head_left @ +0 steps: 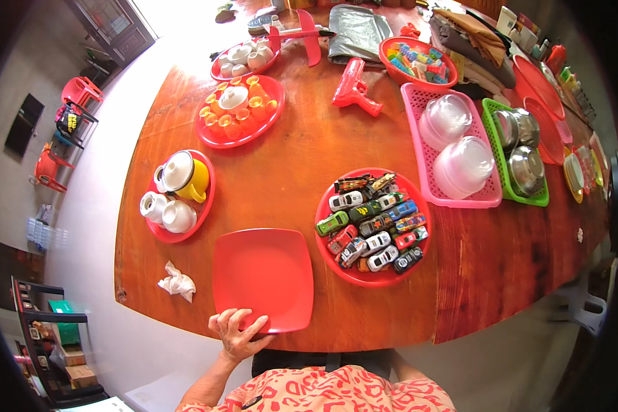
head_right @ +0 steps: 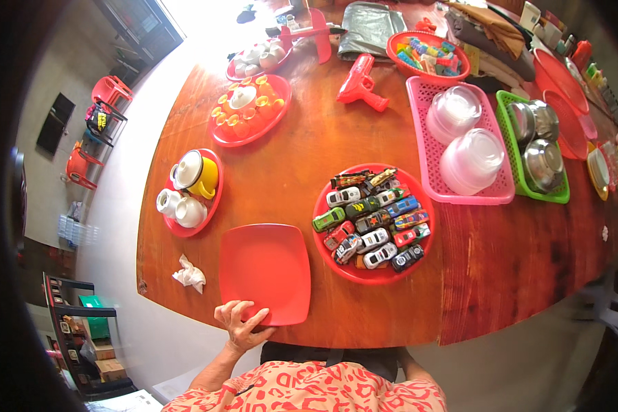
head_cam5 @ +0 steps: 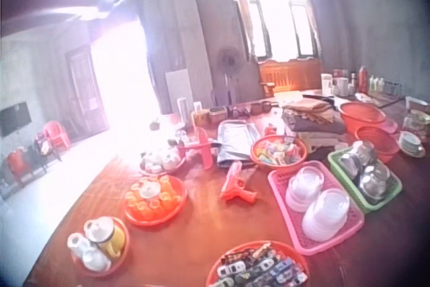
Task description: The person wipes a red plastic toy gun with a cloth, then wipes a red square plate. They proceed to pick up small toy cars from a tray one by one, wipe each with a cloth, and place them onto the red plate.
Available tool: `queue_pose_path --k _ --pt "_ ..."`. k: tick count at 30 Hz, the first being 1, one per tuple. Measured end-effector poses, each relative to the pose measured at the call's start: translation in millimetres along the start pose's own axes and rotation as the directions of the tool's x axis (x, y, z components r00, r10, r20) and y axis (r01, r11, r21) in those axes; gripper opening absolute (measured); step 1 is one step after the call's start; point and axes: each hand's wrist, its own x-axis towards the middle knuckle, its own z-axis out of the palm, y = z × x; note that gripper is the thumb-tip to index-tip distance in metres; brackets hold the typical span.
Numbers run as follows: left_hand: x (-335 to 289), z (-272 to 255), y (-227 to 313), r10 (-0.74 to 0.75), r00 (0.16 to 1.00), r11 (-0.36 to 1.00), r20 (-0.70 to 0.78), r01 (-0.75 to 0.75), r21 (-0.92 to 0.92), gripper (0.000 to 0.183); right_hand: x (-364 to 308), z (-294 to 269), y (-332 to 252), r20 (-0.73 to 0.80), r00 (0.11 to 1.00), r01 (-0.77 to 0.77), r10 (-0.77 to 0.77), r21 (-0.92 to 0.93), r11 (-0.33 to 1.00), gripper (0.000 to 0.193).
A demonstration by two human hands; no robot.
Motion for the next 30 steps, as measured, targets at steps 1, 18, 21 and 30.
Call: queue_pose_path --k 1,18,21,30 --pt "6 2 2 0.023 1.0 0.999 -0.014 -0.023 -0.029 0.04 -6 -3 17 0.021 0.999 0.049 -0.049 -0.037 0.998 0.026" --pt "-5 10 12 0.015 0.988 1.0 -0.153 -0.013 0.013 0.021 -225 -241 -183 -0.63 -0.045 0.53 -0.775 -0.673 0.516 0.017" --pt "0 13 10 0.009 0.985 1.0 -0.171 -0.007 0.014 0.02 -196 -239 -200 -0.576 -0.231 0.361 -0.784 -0.799 0.481 0.028" --pt "-10 1 3 0.015 0.989 0.999 -0.15 -0.008 0.052 0.031 -178 -234 -232 -0.466 -0.214 0.165 -0.859 -0.884 0.438 0.017"
